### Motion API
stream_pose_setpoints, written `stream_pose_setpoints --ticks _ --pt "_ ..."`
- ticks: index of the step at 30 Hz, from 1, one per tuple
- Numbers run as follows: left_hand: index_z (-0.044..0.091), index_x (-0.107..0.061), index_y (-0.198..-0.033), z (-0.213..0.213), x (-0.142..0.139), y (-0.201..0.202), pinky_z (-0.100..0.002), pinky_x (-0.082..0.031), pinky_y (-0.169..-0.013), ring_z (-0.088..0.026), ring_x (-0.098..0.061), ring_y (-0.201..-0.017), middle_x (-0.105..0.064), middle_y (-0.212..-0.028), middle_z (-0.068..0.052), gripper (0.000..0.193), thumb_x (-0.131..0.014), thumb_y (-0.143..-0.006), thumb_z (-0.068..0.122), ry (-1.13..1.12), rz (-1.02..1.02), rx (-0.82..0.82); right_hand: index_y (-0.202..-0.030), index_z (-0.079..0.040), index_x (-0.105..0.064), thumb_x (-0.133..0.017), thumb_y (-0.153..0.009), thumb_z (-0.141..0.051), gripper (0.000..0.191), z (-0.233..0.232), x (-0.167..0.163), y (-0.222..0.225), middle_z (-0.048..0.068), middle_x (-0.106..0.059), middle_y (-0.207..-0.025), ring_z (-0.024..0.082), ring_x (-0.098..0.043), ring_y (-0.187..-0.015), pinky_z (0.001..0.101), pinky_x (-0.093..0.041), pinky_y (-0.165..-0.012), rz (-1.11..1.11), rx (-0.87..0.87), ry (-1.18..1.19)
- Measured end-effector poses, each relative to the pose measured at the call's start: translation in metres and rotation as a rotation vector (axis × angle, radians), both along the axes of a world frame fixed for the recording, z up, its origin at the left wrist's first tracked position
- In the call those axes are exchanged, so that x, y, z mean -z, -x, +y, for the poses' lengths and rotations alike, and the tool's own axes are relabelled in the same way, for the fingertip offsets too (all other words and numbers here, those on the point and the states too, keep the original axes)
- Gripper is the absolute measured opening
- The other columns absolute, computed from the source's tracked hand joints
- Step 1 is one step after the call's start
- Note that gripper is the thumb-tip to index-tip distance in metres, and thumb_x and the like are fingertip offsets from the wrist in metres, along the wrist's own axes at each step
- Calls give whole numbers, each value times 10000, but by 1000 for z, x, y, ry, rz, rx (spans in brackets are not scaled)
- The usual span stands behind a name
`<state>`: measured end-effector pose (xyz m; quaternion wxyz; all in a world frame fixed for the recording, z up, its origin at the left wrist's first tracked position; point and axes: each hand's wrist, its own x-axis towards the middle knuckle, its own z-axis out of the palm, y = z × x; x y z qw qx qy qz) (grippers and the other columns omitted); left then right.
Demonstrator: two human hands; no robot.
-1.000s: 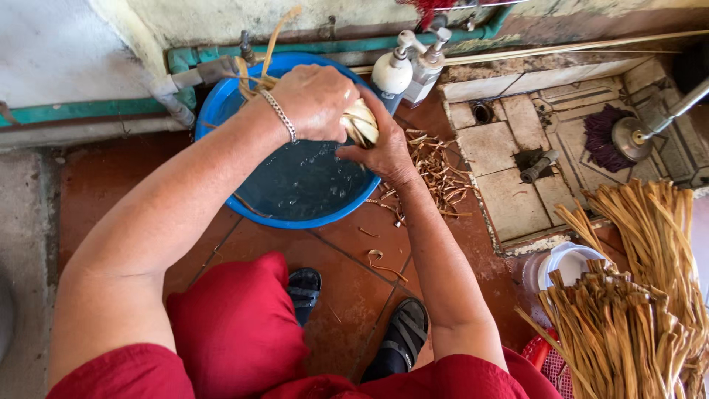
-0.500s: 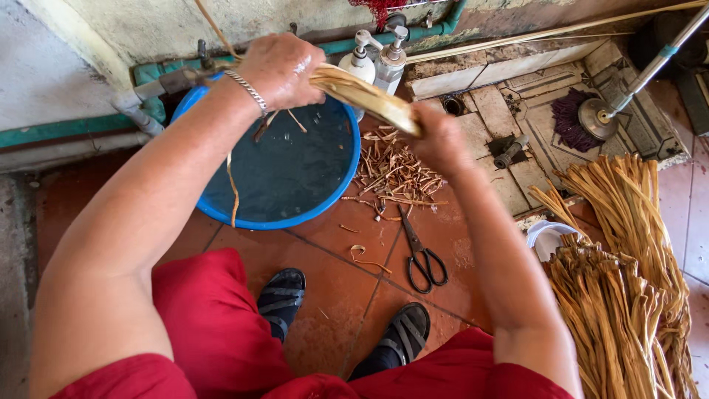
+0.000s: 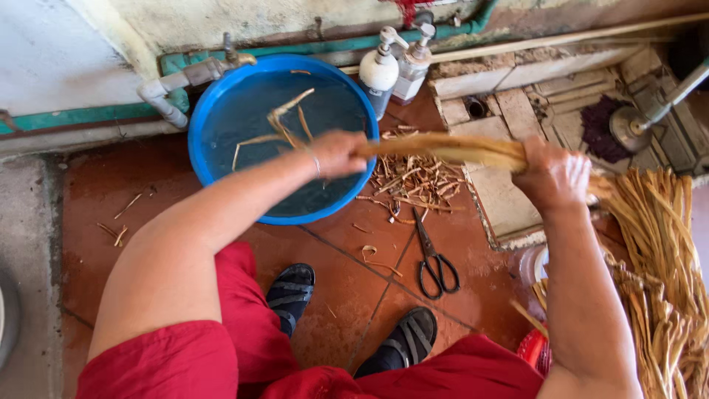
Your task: The person sits on a tiled floor and processes dried plant strips by soaking them in a blue basin of water, then peeling and separating the strips by hand. They gather the processed strips into a bundle and trim the ends with scissors.
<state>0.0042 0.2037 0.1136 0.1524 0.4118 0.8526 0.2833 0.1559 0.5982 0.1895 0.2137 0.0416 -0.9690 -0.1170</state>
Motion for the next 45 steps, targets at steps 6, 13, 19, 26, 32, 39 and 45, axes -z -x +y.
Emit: stream_pose_setpoints --ticks 6,13,19,26,32,39,45 --pt "187 -536 -1319 11 69 -63 -558 -449 -999 -302 -604 -1213 -670 -1208 -103 455 -657 -937 403 297 -34 53 -858 -151 -549 -698 -912 -121 162 19 25 -29 45 -642 -699 214 -606 -542 369 -477 -490 -100 -64 -25" --pt "196 -302 -1543 -18 49 -44 -659 -238 -1080 -334 -421 -1305 -495 -1428 -119 1192 -943 -566 429 242 87 110 -852 -142 -614 -720 -1057 -249 254 66 47 -47 19 -599 -587 128 -525 -417 320 -445 -450 -279 205 -22" --pt "48 -770 -1001 -62 32 39 -272 -607 -648 -118 -728 -680 -768 -827 -63 235 -668 -904 235 -365 -371 -418 -996 -100 -746 -724 -1096 -293 218 84 22 -49 115 -677 -677 220 -628 -562 384 -541 -603 -239 414 137" --pt "43 -745 -979 -24 11 10 -295 -588 -573 -135 -719 -648 -757 -805 -81 441 -692 -891 472 -143 -818 -200 -1148 -159 -782 -846 -817 -488 471 9 -29 -25 166 -761 -895 277 -704 -787 449 -566 -775 -577 511 626" --pt "-15 -535 -1042 52 9 -62 -286 -458 -672 -148 -564 -889 -551 -943 -34 854 -621 -928 827 -295 -1062 253 -1175 -50 -684 -835 -775 -383 542 -81 -37 -14 123 -698 -842 184 -638 -667 380 -588 -667 -734 447 985" --pt "23 -639 -1127 77 -5 -73 -305 -586 -819 -176 -685 -921 -692 -974 -72 460 -786 -835 347 -601 -896 -412 -1369 -14 -411 -810 -800 -401 795 -205 11 -30 191 -711 -1046 302 -742 -900 413 -621 -826 -688 124 995" --pt "12 -670 -1023 18 -32 -49 -331 -562 -659 -164 -669 -756 -703 -866 -58 218 -608 -816 -17 -417 -784 -278 -1350 -154 -588 -916 -750 -490 761 -185 -31 -20 106 -744 -1143 281 -736 -1070 407 -591 -941 -507 -153 768"
